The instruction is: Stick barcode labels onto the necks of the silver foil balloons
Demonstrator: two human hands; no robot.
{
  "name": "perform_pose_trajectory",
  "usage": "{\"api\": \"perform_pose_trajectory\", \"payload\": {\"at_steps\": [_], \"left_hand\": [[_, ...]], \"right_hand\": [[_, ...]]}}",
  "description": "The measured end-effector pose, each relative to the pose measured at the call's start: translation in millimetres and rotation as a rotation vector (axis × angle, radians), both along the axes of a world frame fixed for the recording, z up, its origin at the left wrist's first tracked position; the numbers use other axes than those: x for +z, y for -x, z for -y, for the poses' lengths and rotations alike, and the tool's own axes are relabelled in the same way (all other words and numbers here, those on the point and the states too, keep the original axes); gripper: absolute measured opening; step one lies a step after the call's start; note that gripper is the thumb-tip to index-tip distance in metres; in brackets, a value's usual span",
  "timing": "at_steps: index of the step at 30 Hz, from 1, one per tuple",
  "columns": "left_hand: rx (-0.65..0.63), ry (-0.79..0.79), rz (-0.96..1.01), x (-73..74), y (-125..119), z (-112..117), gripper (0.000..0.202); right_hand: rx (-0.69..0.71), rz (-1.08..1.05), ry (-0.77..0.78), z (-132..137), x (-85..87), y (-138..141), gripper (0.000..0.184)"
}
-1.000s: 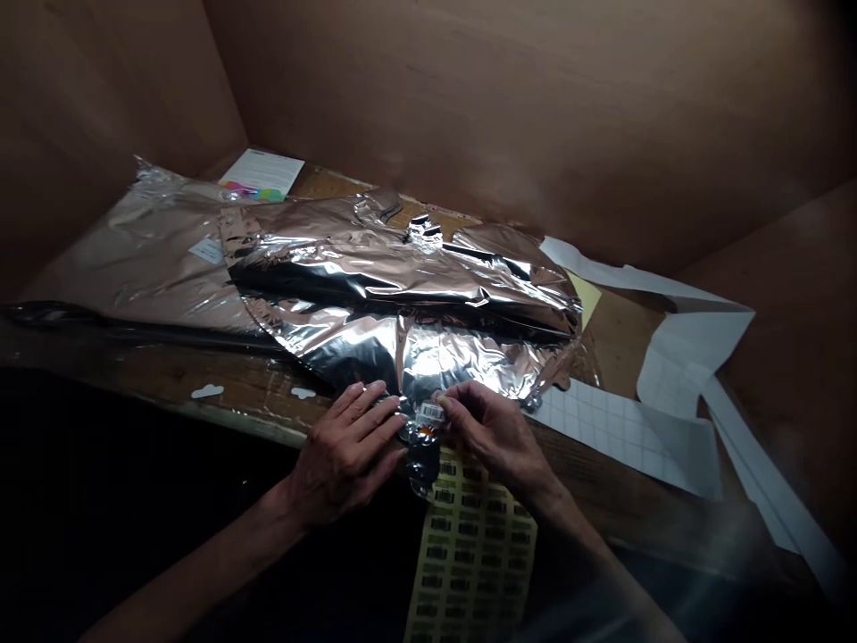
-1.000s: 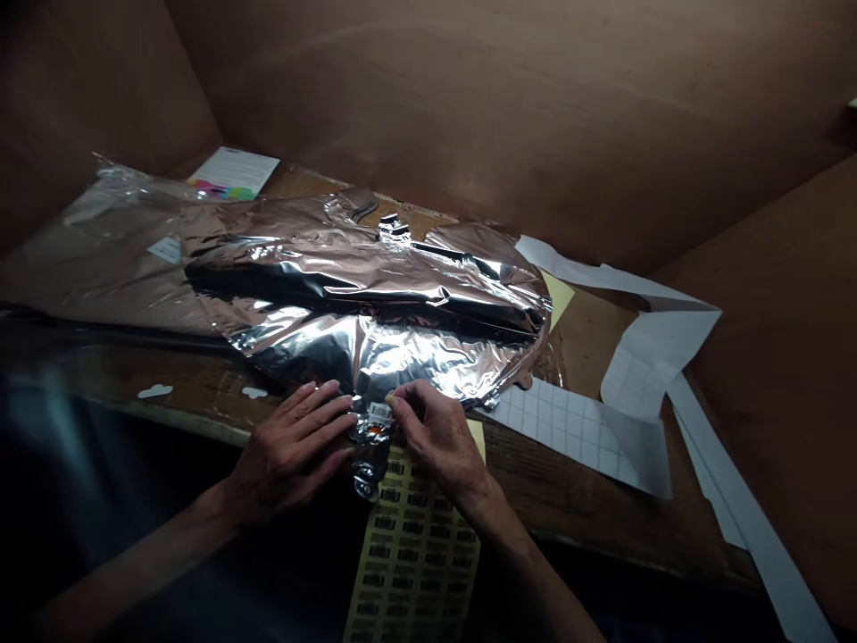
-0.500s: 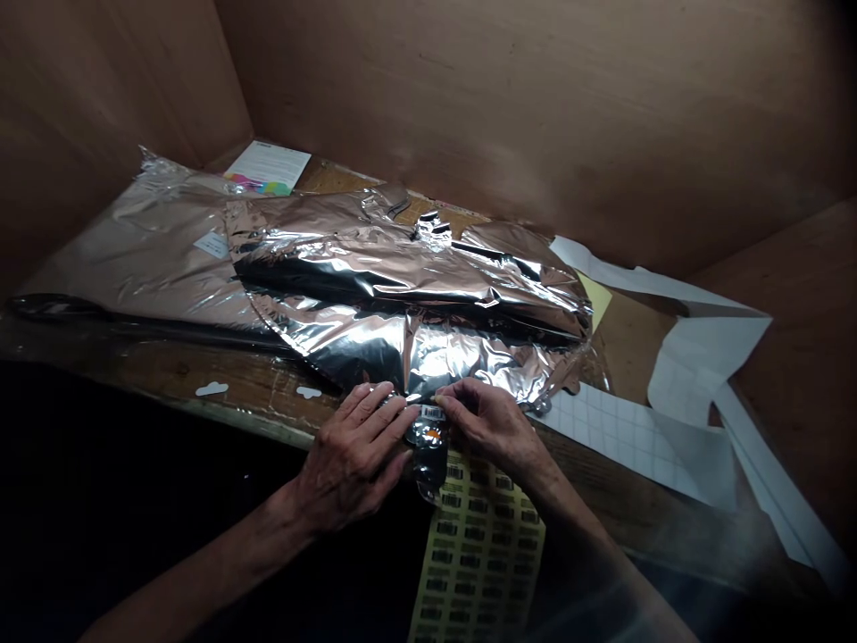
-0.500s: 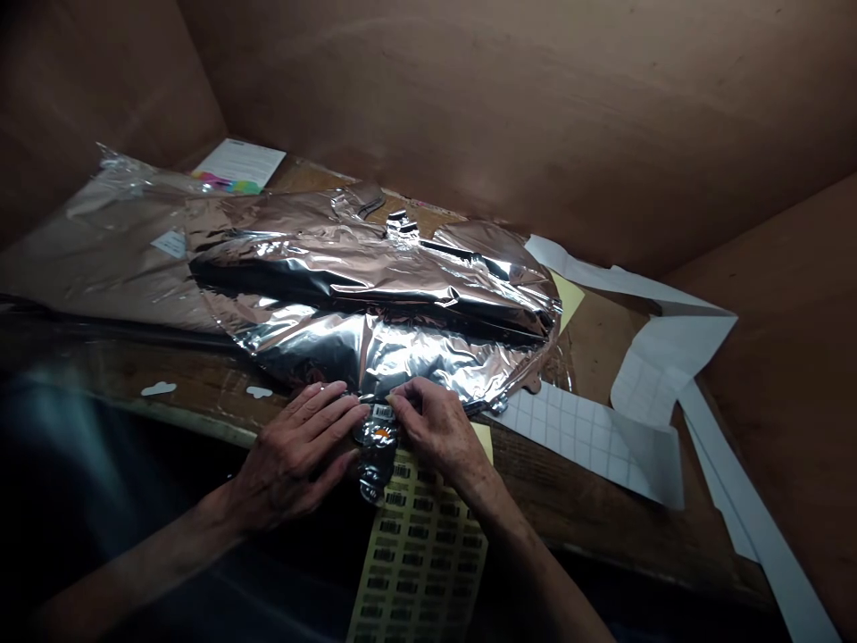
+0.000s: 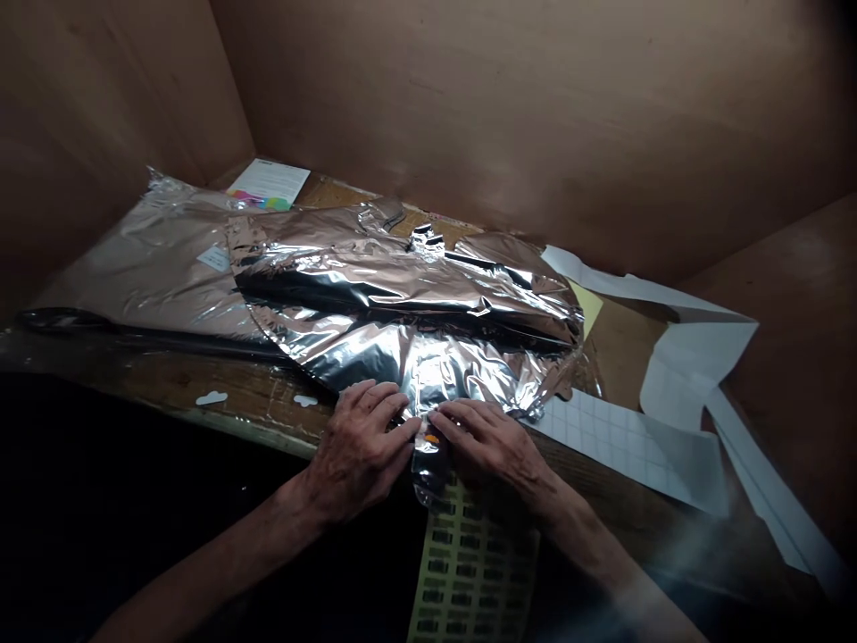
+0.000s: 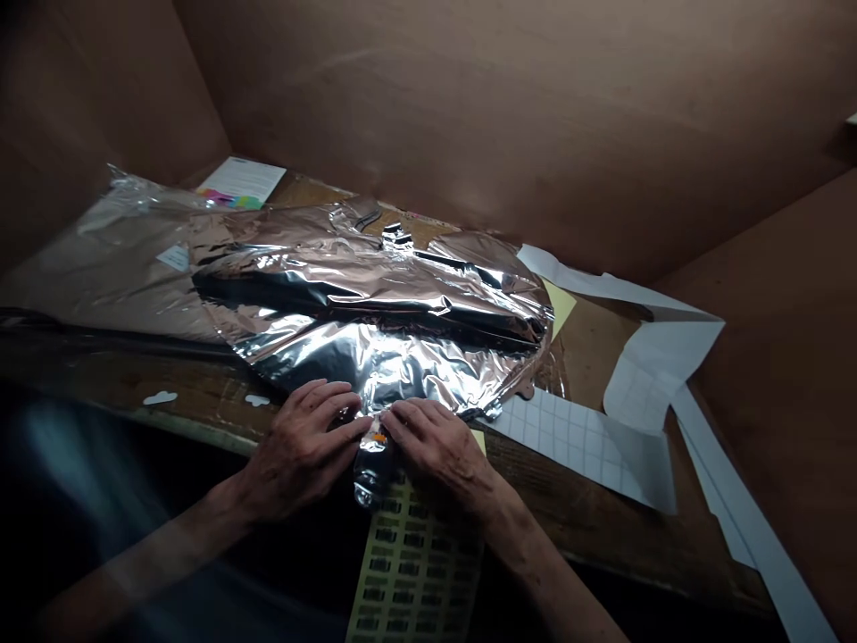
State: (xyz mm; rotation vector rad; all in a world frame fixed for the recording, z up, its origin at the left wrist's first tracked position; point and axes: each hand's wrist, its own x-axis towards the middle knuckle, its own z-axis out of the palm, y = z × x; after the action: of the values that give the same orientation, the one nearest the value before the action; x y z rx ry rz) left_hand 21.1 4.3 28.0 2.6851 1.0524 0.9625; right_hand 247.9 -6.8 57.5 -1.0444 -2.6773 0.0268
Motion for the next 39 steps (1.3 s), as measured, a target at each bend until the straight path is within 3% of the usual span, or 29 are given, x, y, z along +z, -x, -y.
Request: {"api": "perform_pose_trajectory", "payload": {"at_steps": [4,7,9,14,16,18,21,23,27,30,32,34,35,39], "left_hand": [[0.015,-0.008,0.111,1.0,-4,-7,0.020],[0.012,0.048,0.170,0.2,-9,-6,0.029],[0.028,0.040,0.241,-1.0,-12,-6,0.025],[0.075,-0.109,0.317,-7.4,-18,-6,0.022],[0.056,-0.146,0.296,-12.8,-19,-3,0.025],[0.017,-0.181,0.280,-20.1,-19,1,0.028],[-0.098,-0.164,0.216,-30.7,-18,9,0.031],[-0.165,-0.077,0.181,-32.5,-15,12,0.034],[-0.223,0.122,0.245,-13.5,-5,13,0.046],[-0.094,0.137,0.421,14.1,-4,9,0.038],[0.099,-0.013,0.440,29.9,-8,0,0.035],[0.375,-0.109,0.327,38.3,-17,-14,0.038],[0.410,-0.088,0.283,39.3,-22,-21,0.037],[0.245,-0.007,0.356,30.5,-40,-41,0.012]], "right_hand": [[0.047,-0.123,0.043,-21,-0.7,-6,0.021],[0.004,-0.226,0.245,-39,-0.6,-12,0.018],[-0.028,-0.291,0.455,-52,1.8,-15,0.020],[-0.201,-0.496,1.205,-77,12.3,-16,0.042],[-0.282,-0.567,1.307,-79,15.6,-13,0.046],[-0.375,-0.655,1.249,-79,18.5,-10,0.046],[-0.533,-0.714,1.037,-88,26.1,-5,0.047],[-0.515,-0.702,0.903,-103,34.9,-4,0.045],[-0.444,-0.793,0.845,-138,52.7,0,0.045],[-0.435,-0.789,0.908,-140,53.3,5,0.046],[-0.408,-0.752,0.921,-128,47.4,7,0.046],[-0.418,-0.731,0.908,-112,40.5,7,0.046],[-0.437,-0.720,0.896,-105,37.9,6,0.046],[-0.431,-0.609,0.961,-96,36.4,-2,0.045]]}}
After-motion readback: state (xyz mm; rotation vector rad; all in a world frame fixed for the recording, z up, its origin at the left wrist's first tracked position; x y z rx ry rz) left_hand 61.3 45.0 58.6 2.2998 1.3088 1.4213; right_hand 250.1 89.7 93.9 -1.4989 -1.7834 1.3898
